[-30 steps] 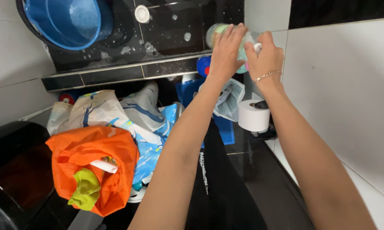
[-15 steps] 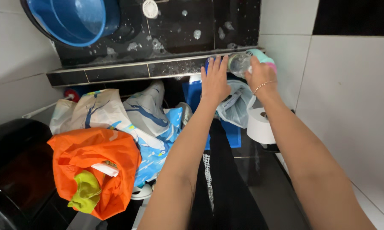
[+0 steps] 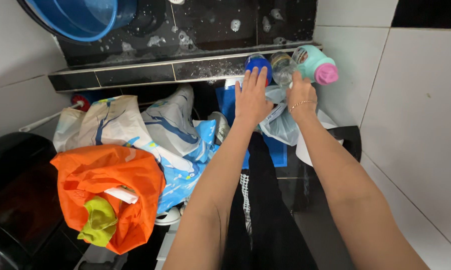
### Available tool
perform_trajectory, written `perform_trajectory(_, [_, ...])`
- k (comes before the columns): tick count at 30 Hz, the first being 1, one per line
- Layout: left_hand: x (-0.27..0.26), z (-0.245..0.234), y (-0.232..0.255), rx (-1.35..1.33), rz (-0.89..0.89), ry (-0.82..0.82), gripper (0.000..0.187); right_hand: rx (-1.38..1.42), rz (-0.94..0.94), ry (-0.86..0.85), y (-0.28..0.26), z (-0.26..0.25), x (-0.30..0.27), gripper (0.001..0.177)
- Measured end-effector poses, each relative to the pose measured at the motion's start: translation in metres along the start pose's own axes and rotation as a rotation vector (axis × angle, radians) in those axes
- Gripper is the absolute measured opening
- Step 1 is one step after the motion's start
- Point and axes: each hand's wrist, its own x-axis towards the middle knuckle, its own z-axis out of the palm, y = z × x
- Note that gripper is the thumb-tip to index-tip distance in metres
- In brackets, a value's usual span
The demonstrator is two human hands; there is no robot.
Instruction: The person wipes down the bathroom walls and a shower caddy with a cloth, places a bucket under the shower faucet to fill it with water, and opens and closes bottles of cleaning supplies.
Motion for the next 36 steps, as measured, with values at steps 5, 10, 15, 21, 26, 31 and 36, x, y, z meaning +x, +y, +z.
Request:
perform_trajectory(5, [0.001, -0.002, -0.004, -0.034, -0.029, -0.019, 0.095, 0.212, -0.057, 0.063, 0.008, 0.010, 0.003, 0.042])
perform_trajectory(10, [0.001, -0.001, -0.004, -0.061, -0.039, -0.027, 0.094, 0.345, -0.092, 0.232, 0.020, 0.029, 0.002, 0.038])
perform_trajectory(15, [0.004, -0.002, -0.003, -0.115, -0.071, -0.027, 0.094, 0.463, 0.279, 0.197, 0.067, 0.074, 0.008, 0.023])
perform_trajectory(21, [0.019, 0.008, -0.016, -0.170, -0.095, -0.051, 0.092, 1.186, 0.969, 0.051, 0.123, 0.110, 0.037, 0.055])
perform_trajectory(26, [0.024, 0.032, -0.046, -0.289, -0.013, 0.142, 0.075, 1.339, 0.968, -0.199, 0.155, 0.145, 0.081, 0.049])
perform_trajectory(31, [0.023, 0.045, -0.062, -0.343, -0.017, 0.137, 0.076, 1.425, 0.969, 0.069, 0.147, 0.129, 0.096, 0.051])
perform_trajectory(36, [0.028, 0.021, -0.044, -0.387, 0.056, 0.196, 0.072, 1.026, 0.412, 0.294, 0.111, 0.042, 0.089, 0.046])
